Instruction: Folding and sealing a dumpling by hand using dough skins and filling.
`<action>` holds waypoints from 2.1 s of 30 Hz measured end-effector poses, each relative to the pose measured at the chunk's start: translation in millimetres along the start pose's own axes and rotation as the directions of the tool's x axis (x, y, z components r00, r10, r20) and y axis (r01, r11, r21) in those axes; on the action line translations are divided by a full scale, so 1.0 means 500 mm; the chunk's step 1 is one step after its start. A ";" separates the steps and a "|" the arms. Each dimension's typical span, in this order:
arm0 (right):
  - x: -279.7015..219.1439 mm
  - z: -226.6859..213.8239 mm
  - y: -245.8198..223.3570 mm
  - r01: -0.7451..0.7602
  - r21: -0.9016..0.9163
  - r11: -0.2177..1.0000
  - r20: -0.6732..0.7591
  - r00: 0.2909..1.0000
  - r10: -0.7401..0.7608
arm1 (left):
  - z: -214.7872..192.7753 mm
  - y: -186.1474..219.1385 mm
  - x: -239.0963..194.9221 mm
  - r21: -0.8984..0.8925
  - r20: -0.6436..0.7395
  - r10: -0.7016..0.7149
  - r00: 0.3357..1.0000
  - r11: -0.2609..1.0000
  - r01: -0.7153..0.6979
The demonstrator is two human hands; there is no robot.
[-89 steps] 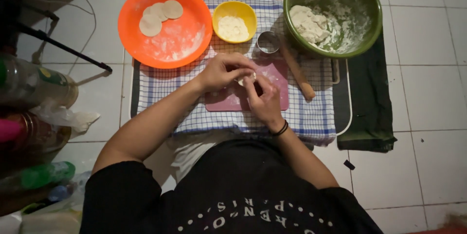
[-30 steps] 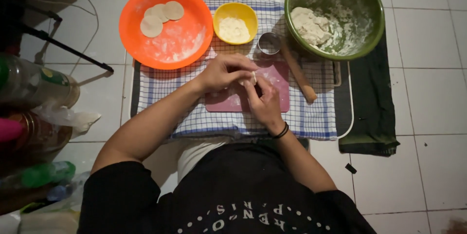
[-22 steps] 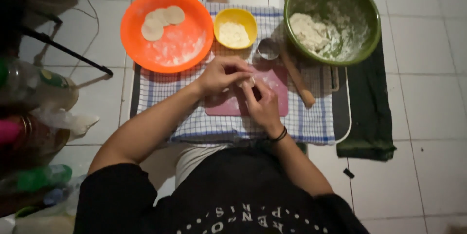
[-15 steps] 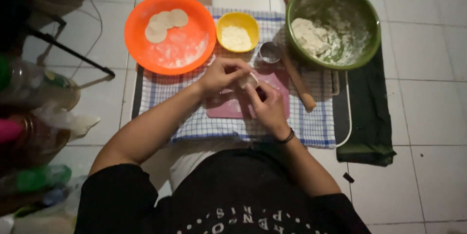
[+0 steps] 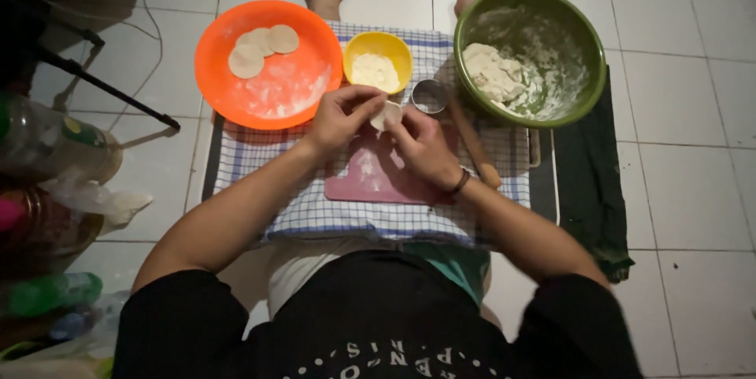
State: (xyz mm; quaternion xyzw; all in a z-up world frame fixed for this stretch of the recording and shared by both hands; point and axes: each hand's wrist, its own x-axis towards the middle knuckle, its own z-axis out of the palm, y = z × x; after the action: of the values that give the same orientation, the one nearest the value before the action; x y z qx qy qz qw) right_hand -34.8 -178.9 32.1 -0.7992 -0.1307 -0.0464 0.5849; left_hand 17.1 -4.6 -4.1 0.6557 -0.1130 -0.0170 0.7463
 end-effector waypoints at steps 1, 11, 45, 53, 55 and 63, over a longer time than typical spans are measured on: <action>0.003 -0.002 0.005 -0.009 -0.001 1.000 0.006 1.000 0.009 | 0.003 0.009 -0.005 -0.004 -0.004 -0.009 1.000 1.000 0.009; 0.023 -0.020 0.026 0.046 -0.021 0.999 0.113 0.993 -0.044 | -0.004 -0.007 0.003 0.047 0.034 0.084 0.996 0.995 -0.085; 0.035 -0.046 0.003 0.082 -0.025 0.996 0.171 0.982 -0.076 | 0.023 0.057 -0.026 0.096 -0.013 0.055 0.998 0.994 -0.053; 0.018 -0.056 -0.022 0.130 -0.151 0.980 0.217 0.972 -0.095 | -0.001 0.099 -0.047 0.306 0.104 -0.033 0.994 0.952 0.000; 0.017 -0.054 -0.015 0.146 -0.163 0.976 0.223 0.969 -0.107 | -0.007 0.106 -0.046 0.338 0.129 -0.050 0.990 0.941 0.003; 0.008 -0.043 -0.008 0.171 -0.037 0.985 0.172 0.972 -0.162 | 0.004 0.025 -0.034 0.050 0.101 -0.034 0.994 0.998 0.029</action>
State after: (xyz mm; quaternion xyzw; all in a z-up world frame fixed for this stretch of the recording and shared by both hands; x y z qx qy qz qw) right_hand -30.2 -197.6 43.4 -0.8012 -0.2451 -0.0309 0.5451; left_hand -1.3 -2.0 5.7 0.6738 -0.1407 -0.0594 0.7230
